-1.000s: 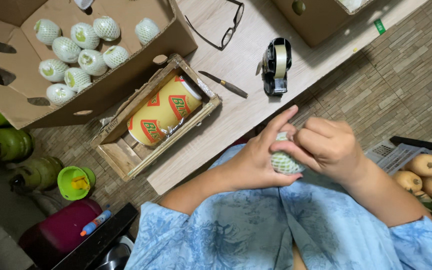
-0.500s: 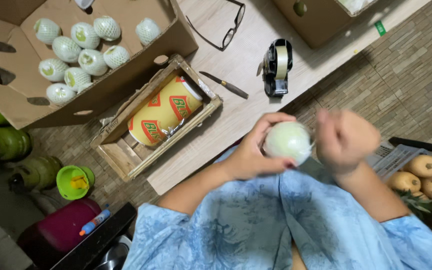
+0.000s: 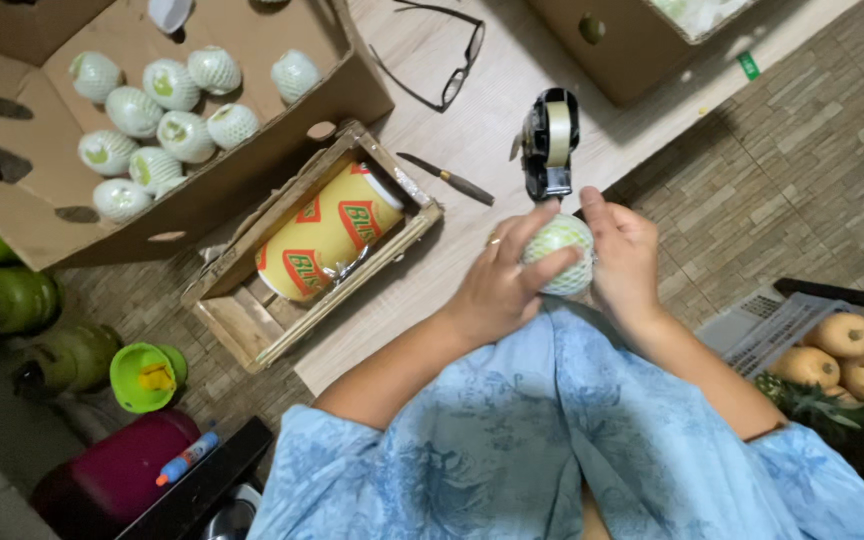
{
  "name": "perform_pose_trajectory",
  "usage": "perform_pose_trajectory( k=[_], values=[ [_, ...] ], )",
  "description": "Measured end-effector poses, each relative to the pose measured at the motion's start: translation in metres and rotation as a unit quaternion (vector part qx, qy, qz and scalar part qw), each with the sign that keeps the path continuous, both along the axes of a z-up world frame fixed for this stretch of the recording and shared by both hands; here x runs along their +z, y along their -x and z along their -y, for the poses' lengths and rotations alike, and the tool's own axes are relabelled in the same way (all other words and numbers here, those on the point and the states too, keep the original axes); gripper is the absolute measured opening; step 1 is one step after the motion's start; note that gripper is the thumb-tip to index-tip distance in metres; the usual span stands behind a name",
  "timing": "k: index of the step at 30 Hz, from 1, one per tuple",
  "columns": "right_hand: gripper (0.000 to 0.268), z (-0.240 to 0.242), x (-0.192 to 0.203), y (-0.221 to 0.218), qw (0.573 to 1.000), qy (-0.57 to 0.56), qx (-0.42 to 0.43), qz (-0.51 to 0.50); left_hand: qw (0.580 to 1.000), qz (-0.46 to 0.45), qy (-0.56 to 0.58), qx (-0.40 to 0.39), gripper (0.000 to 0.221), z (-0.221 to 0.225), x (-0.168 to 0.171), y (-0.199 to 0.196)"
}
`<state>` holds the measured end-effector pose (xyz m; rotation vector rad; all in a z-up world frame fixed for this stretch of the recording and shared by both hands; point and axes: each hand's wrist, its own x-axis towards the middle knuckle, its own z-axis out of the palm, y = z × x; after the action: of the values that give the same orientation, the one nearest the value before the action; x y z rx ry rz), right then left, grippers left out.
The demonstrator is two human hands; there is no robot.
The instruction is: The person wraps individual pears in protective white mesh and places them into a cardboard box by hand.
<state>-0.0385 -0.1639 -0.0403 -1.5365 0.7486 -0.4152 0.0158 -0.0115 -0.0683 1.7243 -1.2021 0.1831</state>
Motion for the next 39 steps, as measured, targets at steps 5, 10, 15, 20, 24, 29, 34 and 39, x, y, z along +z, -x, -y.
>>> perform_pose_trajectory(
  k=[5, 10, 15, 20, 24, 29, 34, 39],
  values=[
    [0.037, 0.007, 0.009, 0.015, 0.982, 0.154, 0.103, 0.047, 0.875, -0.476, 0.003, -0.086, 0.094, -0.003, 0.017, 0.007],
    [0.020, 0.007, 0.033, 0.025, 0.977, 0.083, 0.194, -0.037, 0.767, -0.630, 0.067, -0.102, 0.098, -0.004, -0.045, 0.001],
    [0.029, 0.021, 0.011, 0.036, 0.963, -0.047, 0.265, -0.014, 0.775, -0.613, 0.068, -0.137, 0.094, -0.009, -0.035, -0.002],
    [0.044, 0.016, -0.024, 0.037, 0.952, 0.182, 0.242, 0.036, 0.761, -0.638, -0.013, -0.118, 0.078, -0.004, -0.037, -0.004],
    [0.050, 0.020, -0.037, 0.037, 0.922, 0.293, 0.236, 0.089, 0.786, -0.608, -0.071, -0.093, 0.077, 0.002, -0.060, -0.005],
    [0.054, 0.027, -0.059, 0.037, 0.927, 0.237, 0.275, 0.096, 0.743, -0.666, -0.048, -0.052, 0.073, 0.013, -0.071, 0.003],
    [0.044, 0.045, -0.074, 0.017, 0.976, -0.033, 0.204, 0.069, 0.723, -0.689, -0.049, 0.016, 0.064, 0.023, -0.143, -0.009],
    [0.027, 0.078, -0.154, -0.030, 0.957, 0.181, 0.120, -0.191, 0.816, -0.557, -0.157, 0.008, 0.087, 0.041, -0.106, -0.033]
  ],
)
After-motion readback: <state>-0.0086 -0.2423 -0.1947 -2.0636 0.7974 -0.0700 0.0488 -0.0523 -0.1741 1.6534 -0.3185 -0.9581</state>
